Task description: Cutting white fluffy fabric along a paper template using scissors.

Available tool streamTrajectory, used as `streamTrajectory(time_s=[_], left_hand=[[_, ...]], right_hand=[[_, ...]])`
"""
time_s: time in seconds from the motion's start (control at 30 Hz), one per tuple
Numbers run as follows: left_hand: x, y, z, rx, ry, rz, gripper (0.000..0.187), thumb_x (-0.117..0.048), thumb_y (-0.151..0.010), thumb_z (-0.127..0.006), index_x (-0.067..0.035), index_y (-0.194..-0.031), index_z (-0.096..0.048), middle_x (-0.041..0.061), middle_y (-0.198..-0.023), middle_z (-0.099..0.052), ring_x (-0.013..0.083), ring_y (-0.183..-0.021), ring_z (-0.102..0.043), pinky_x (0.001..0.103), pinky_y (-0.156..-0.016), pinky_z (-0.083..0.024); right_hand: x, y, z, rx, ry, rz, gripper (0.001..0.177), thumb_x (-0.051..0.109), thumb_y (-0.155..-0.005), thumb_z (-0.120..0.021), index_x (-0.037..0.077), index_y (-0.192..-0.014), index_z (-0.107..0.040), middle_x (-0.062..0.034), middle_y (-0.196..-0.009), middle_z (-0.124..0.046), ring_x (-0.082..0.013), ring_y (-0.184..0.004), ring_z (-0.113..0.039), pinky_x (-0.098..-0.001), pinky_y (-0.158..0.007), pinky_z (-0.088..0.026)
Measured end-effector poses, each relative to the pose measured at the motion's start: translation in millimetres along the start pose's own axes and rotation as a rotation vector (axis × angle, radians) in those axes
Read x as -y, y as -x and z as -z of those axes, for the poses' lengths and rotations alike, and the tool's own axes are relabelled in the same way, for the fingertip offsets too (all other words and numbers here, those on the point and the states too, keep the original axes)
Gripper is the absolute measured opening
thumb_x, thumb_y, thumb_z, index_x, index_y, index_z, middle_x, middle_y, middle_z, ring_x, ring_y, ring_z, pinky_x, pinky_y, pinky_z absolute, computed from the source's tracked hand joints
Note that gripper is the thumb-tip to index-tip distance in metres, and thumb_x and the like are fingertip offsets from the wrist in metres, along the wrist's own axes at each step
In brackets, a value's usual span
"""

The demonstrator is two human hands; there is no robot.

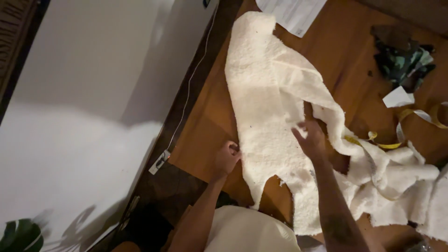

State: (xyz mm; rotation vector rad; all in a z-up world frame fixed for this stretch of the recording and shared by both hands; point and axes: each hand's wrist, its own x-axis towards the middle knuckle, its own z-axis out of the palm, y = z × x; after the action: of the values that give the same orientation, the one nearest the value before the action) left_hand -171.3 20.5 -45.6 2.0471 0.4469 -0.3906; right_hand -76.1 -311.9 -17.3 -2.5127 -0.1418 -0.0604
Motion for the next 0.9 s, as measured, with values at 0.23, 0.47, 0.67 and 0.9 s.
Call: streamTrajectory(time_s=[0.23, 0.47, 0.67, 0.9], left_hand=[[-39.3, -22.3, 25.3, 0.0, 0.346, 0.232, 0.054, -0.043, -0.086, -0.074, -0.007, -0.126, -0.064, 0.005, -0.093, -0.073, 0.0178, -0.074, -0.07, 0.034, -0.065, -0.059], [-25.5, -70.9, -7.5, -0.025, -0.031, -0.086, 0.048, -0.04, -0.086, -0.079, 0.001, -0.111, -0.07, 0.017, -0.098, -0.074, 0.0315, -0.088, -0.071, 0.044, -0.077, -0.054], [-18.7, -85.6, 8.3, -0.095, -0.042, 0.01, 0.046, -0.046, -0.086, -0.074, -0.005, -0.109, -0.072, 0.015, -0.096, -0.075, 0.0325, -0.088, -0.072, 0.044, -0.079, -0.055], [-39.1, -105.1, 14.2, -0.138, 0.119, -0.218, 0.066, -0.041, -0.078, -0.087, 0.005, -0.119, -0.063, 0.02, -0.104, -0.07, 0.0296, -0.092, -0.068, 0.044, -0.077, -0.054]], right_hand=[[16.0, -116.5, -59.8, 0.156, -0.208, -0.009, 0.046, 0.036, -0.09, -0.079, 0.002, -0.119, -0.068, -0.0146, -0.109, -0.074, -0.0277, -0.098, -0.069, -0.0408, -0.083, -0.055], [30.7, -200.6, -51.8, 0.518, -0.485, -0.534, 0.05, 0.05, -0.097, -0.068, 0.004, -0.116, -0.062, -0.0089, -0.083, -0.062, -0.0185, -0.067, -0.058, -0.0363, -0.059, -0.051], [-17.8, -233.5, -48.3, 0.373, -0.656, -0.44, 0.045, 0.038, -0.104, -0.065, -0.003, -0.118, -0.053, -0.0053, -0.092, -0.058, -0.0173, -0.067, -0.052, -0.0346, -0.057, -0.044], [21.4, -209.5, -31.9, 0.132, -0.095, 0.014, 0.036, 0.039, -0.099, -0.073, 0.003, -0.107, -0.076, -0.0159, -0.107, -0.074, -0.031, -0.095, -0.07, -0.0441, -0.083, -0.056]])
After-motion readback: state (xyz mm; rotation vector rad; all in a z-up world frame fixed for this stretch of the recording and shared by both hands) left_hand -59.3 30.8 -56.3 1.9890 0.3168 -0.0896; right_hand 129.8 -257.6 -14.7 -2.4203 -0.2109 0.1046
